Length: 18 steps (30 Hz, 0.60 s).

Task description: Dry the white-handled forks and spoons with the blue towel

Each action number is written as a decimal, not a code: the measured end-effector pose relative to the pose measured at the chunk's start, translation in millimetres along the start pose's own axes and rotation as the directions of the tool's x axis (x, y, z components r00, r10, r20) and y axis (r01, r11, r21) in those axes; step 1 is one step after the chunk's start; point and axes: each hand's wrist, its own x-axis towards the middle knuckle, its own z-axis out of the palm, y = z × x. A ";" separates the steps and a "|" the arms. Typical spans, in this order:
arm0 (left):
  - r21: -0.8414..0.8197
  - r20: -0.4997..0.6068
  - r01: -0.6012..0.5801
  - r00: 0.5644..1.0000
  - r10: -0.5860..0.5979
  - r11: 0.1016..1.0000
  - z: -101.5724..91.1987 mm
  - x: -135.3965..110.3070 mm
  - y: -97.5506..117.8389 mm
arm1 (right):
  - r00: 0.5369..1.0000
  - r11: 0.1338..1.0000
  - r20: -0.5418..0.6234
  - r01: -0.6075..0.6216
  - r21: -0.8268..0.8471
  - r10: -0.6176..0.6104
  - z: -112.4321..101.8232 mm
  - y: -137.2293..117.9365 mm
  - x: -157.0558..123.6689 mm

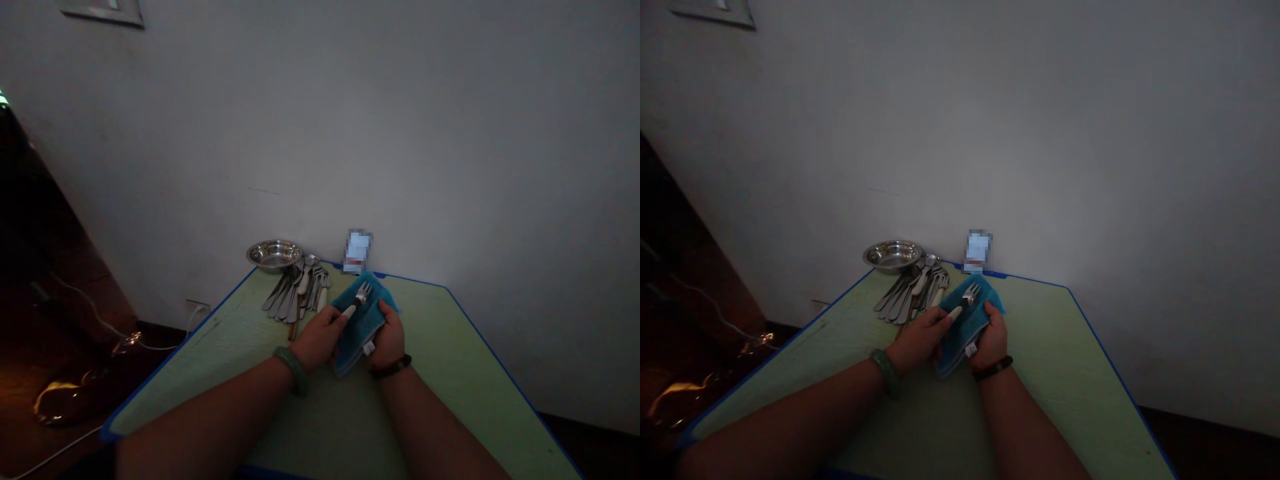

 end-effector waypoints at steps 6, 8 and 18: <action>0.132 -0.043 -0.044 0.998 0.050 0.990 -4.4 1.2 -0.6 | 1.000 1.000 0.011 -0.020 0.003 0.020 0.4 -0.7 -0.7; 0.200 -0.051 -0.083 0.994 0.095 0.976 -6.7 1.2 -0.8 | 1.000 1.000 -0.016 -0.013 0.010 0.013 -0.1 -1.2 -0.4; 0.303 -0.059 -0.160 0.981 0.186 0.939 -10.4 -3.4 2.6 | 0.994 0.996 -0.090 0.064 0.066 -0.058 -5.5 -5.0 5.1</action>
